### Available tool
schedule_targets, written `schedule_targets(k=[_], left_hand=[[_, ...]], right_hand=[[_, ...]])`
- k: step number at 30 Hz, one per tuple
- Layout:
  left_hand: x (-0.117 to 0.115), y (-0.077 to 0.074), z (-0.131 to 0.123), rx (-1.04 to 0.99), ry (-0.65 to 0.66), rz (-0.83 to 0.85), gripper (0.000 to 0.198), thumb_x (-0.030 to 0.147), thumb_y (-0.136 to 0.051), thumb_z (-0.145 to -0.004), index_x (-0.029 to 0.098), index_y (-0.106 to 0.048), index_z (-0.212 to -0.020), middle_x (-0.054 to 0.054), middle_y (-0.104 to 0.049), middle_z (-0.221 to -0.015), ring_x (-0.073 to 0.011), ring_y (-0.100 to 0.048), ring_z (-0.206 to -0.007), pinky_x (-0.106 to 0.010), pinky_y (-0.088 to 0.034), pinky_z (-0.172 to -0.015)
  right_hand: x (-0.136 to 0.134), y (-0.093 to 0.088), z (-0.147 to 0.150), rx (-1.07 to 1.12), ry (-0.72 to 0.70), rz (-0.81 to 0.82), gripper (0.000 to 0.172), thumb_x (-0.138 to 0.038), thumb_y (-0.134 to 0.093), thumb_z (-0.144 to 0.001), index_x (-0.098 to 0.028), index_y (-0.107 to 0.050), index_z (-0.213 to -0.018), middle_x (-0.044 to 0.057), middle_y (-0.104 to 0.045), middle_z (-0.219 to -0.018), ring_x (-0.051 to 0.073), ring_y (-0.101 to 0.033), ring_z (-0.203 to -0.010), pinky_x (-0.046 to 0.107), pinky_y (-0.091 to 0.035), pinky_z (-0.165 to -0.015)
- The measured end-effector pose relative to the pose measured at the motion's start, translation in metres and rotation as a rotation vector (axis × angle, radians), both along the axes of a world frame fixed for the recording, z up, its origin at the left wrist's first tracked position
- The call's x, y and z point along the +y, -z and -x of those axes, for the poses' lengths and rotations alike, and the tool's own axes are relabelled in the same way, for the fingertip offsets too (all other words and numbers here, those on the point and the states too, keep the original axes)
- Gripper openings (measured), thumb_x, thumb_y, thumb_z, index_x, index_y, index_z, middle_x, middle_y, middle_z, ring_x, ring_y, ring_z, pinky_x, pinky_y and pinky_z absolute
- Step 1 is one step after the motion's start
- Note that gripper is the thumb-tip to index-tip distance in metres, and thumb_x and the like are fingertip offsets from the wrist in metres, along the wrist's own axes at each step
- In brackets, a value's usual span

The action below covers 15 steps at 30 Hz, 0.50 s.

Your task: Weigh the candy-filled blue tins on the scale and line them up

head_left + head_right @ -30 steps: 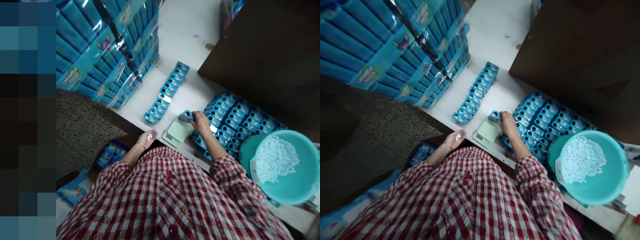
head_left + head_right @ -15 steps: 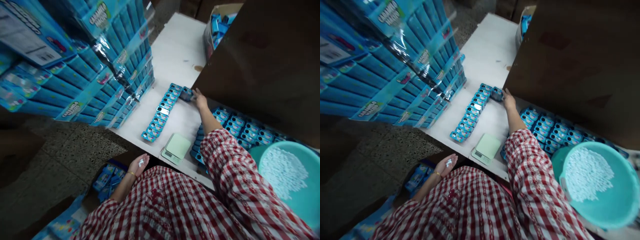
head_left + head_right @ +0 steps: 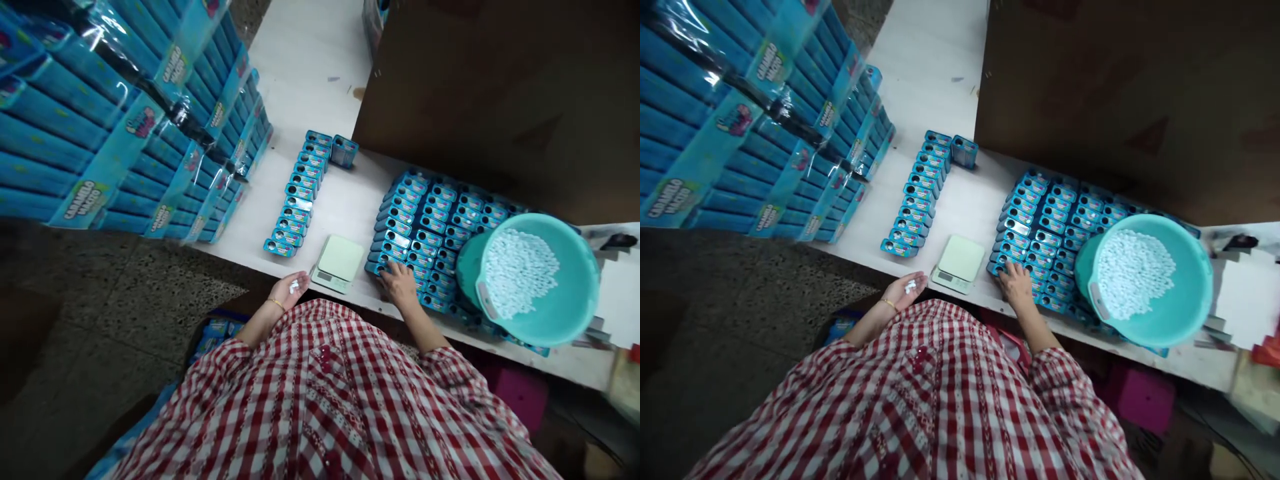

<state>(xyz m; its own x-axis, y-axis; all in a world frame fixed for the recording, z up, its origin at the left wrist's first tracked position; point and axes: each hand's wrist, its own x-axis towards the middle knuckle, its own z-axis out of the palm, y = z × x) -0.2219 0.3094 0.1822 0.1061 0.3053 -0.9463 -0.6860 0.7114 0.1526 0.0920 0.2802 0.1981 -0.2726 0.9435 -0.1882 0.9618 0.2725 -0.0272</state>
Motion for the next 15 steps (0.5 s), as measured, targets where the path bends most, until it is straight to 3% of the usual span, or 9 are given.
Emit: schedule_targets(k=[3, 7, 11, 15], left_hand=[[-0.005, 0.001, -0.001, 0.002, 0.010, -0.023, 0.014, 0.006, -0.049, -0.081, 0.006, -0.062, -0.086, -0.009, -0.065, -0.065, -0.0133, -0.065, -0.059, -0.019, -0.054, -0.052], [-0.011, 0.001, -0.001, 0.015, 0.000, -0.043, 0.013, 0.006, -0.048, -0.082, 0.006, -0.062, -0.081, -0.010, -0.065, -0.064, -0.0127, -0.064, -0.058, -0.019, -0.053, -0.052], [-0.018, -0.004, -0.002, 0.007, -0.011, -0.069, 0.016, 0.006, -0.047, -0.083, 0.006, -0.061, -0.077, -0.010, -0.064, -0.064, -0.0123, -0.063, -0.058, -0.019, -0.053, -0.053], [-0.023, -0.007, 0.004, 0.004, -0.056, -0.077, 0.015, 0.007, -0.048, -0.082, 0.006, -0.062, -0.077, -0.009, -0.064, -0.064, -0.0125, -0.064, -0.060, -0.019, -0.052, -0.055]], right_hand=[[0.002, -0.011, 0.013, 0.022, -0.029, -0.082, 0.023, -0.028, -0.046, -0.087, -0.025, -0.069, -0.085, 0.010, -0.055, -0.119, 0.029, -0.045, -0.104, 0.041, -0.036, -0.080], [0.020, -0.033, 0.049, 0.057, -0.150, -0.069, 0.027, -0.026, -0.040, -0.090, -0.023, -0.066, -0.095, 0.010, -0.055, -0.119, 0.025, -0.048, -0.095, 0.039, -0.035, -0.080], [0.045, -0.029, 0.089, 0.076, -0.272, 0.010, 0.028, -0.019, -0.038, -0.089, -0.020, -0.066, -0.092, 0.012, -0.058, -0.112, 0.023, -0.050, -0.088, 0.038, -0.035, -0.073], [0.049, -0.022, 0.091, 0.159, -0.249, -0.028, 0.023, -0.026, -0.045, -0.088, -0.020, -0.066, -0.098, 0.011, -0.058, -0.117, 0.025, -0.051, -0.096, 0.037, -0.038, -0.078]])
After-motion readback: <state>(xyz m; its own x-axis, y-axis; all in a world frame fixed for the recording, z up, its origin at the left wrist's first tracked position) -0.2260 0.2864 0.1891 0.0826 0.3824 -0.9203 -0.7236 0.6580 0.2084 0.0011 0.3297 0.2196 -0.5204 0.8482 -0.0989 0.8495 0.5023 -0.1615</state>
